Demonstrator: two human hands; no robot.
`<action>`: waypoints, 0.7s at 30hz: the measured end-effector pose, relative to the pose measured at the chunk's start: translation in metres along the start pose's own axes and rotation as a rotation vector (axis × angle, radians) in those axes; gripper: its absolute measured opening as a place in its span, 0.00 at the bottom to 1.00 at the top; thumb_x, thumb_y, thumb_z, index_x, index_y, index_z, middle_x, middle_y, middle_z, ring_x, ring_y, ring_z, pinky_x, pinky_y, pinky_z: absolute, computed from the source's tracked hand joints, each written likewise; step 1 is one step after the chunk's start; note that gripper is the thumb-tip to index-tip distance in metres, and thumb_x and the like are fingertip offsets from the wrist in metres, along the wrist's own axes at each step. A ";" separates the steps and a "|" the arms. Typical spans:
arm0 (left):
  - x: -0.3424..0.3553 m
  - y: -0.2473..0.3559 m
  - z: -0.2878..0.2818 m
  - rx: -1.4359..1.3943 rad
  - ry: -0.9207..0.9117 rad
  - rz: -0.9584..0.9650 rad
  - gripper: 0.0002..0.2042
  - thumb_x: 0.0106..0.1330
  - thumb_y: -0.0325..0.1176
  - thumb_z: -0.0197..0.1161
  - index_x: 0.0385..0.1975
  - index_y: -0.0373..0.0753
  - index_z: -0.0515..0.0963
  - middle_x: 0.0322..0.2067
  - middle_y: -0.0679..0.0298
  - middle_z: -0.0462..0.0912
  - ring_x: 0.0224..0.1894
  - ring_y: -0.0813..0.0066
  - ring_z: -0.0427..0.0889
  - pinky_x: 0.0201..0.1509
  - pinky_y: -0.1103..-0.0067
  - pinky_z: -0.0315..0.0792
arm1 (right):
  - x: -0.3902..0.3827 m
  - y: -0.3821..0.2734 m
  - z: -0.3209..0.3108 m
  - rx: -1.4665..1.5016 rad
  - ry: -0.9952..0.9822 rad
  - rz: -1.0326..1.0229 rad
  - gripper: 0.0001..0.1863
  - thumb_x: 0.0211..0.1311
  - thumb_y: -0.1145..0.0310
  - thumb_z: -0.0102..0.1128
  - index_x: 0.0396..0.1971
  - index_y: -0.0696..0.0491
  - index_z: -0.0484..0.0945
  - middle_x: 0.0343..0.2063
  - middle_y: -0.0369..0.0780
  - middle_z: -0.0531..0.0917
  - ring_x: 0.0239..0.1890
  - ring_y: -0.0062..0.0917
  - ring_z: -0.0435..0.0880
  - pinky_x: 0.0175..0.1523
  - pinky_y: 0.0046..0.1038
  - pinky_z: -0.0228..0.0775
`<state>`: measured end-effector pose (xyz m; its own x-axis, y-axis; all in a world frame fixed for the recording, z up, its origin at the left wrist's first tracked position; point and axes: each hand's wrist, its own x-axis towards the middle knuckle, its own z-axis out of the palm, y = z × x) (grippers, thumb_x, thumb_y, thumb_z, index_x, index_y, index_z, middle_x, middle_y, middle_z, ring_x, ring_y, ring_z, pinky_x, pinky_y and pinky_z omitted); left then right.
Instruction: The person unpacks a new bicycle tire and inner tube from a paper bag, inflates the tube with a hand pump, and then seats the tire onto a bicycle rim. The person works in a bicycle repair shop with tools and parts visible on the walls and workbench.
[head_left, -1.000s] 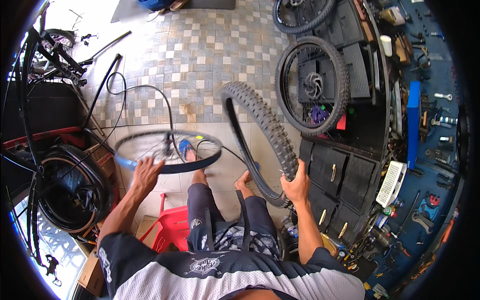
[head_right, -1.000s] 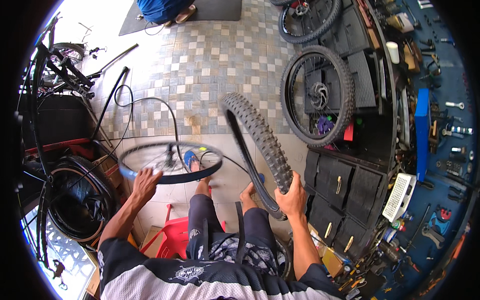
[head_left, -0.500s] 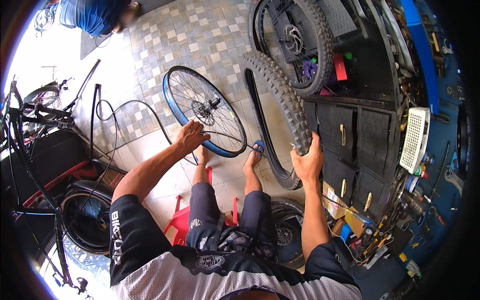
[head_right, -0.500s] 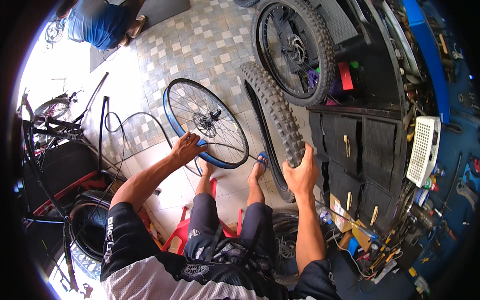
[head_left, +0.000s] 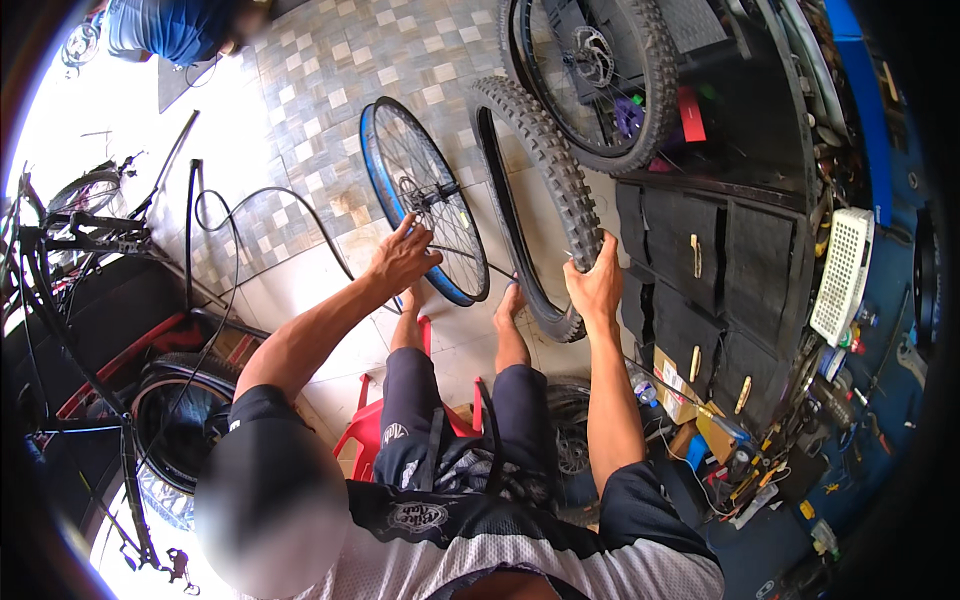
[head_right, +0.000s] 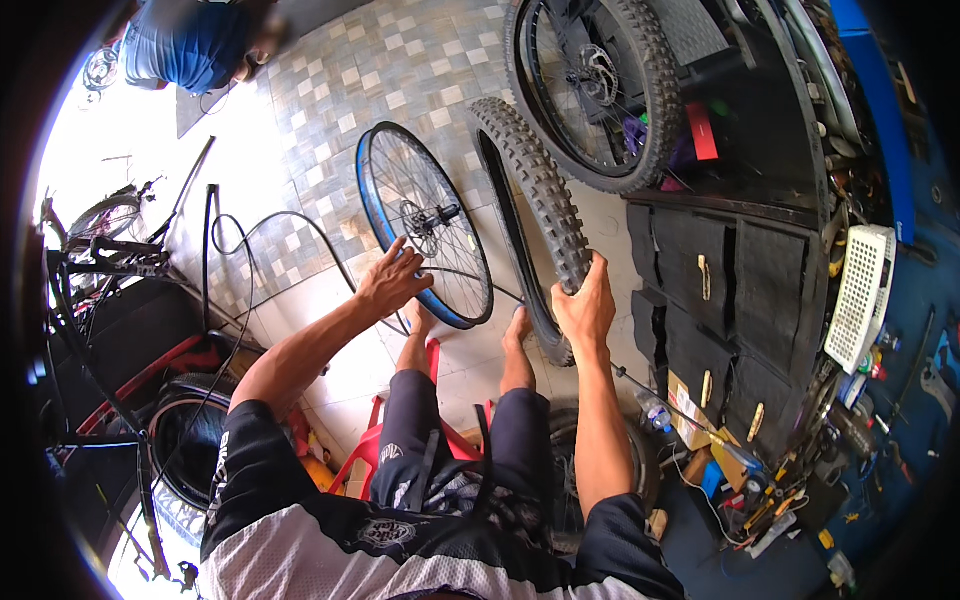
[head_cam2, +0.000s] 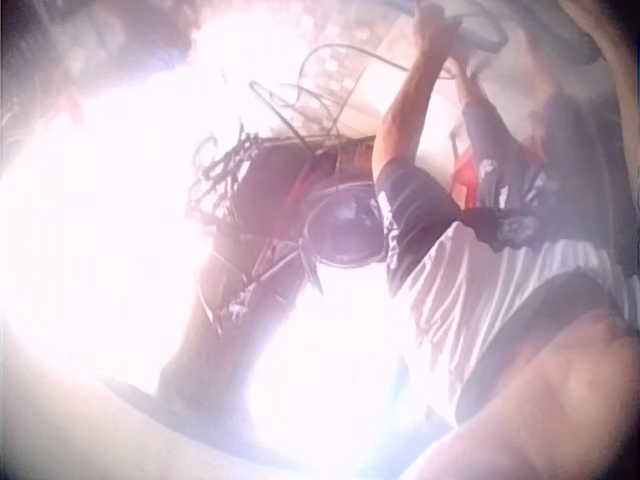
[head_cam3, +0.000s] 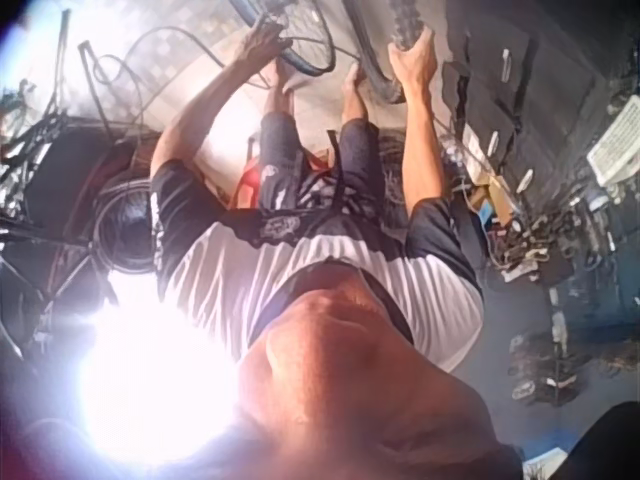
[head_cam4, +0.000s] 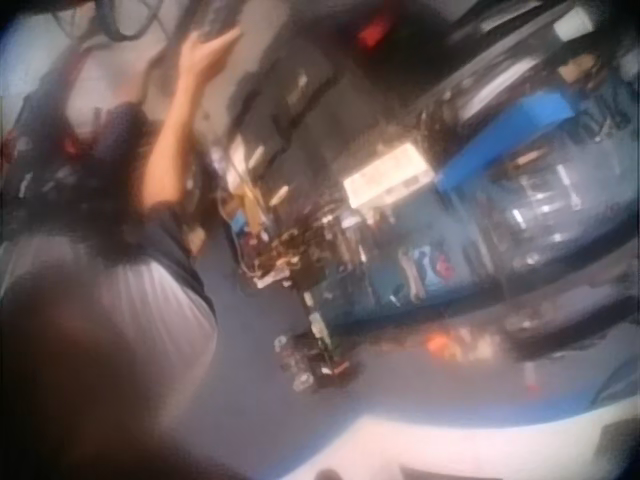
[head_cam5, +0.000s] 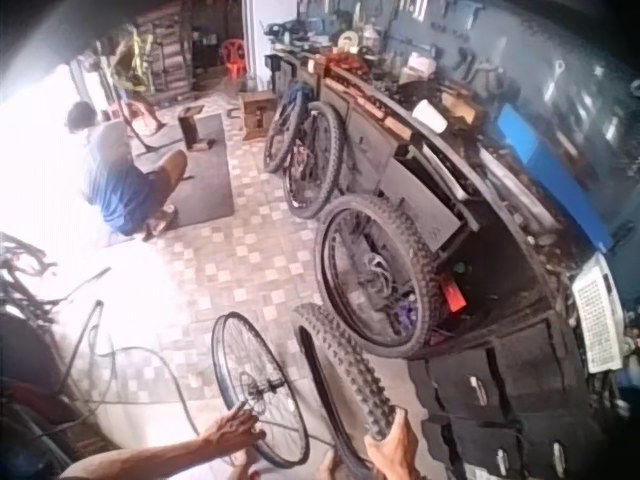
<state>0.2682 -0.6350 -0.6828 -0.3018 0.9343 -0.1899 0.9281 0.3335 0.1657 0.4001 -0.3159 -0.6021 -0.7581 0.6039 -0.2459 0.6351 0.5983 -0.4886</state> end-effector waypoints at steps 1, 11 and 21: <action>0.002 -0.001 0.000 -0.004 -0.006 -0.003 0.08 0.63 0.35 0.60 0.41 0.51 0.82 0.45 0.61 0.80 0.58 0.62 0.76 0.78 0.56 0.55 | 0.002 0.000 0.003 -0.006 0.005 -0.017 0.34 0.51 0.69 0.68 0.60 0.52 0.67 0.46 0.50 0.83 0.47 0.50 0.83 0.51 0.45 0.74; 0.027 0.033 -0.024 -0.130 0.001 -0.067 0.23 0.65 0.45 0.65 0.61 0.54 0.77 0.71 0.52 0.64 0.78 0.52 0.53 0.81 0.51 0.43 | 0.016 -0.004 0.009 -0.053 0.006 -0.069 0.35 0.51 0.68 0.69 0.60 0.52 0.64 0.48 0.53 0.82 0.49 0.53 0.82 0.52 0.48 0.73; 0.074 -0.042 0.018 -1.111 0.562 -1.337 0.49 0.54 0.45 0.80 0.70 0.29 0.56 0.58 0.36 0.73 0.61 0.43 0.74 0.65 0.61 0.71 | 0.010 -0.007 0.015 -0.059 -0.040 0.029 0.35 0.51 0.68 0.69 0.60 0.54 0.65 0.49 0.53 0.81 0.51 0.51 0.82 0.54 0.47 0.73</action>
<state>0.2105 -0.5825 -0.7212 -0.8814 -0.1504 -0.4478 -0.4576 0.5073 0.7302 0.3863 -0.3218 -0.6138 -0.7438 0.6007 -0.2931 0.6637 0.6117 -0.4305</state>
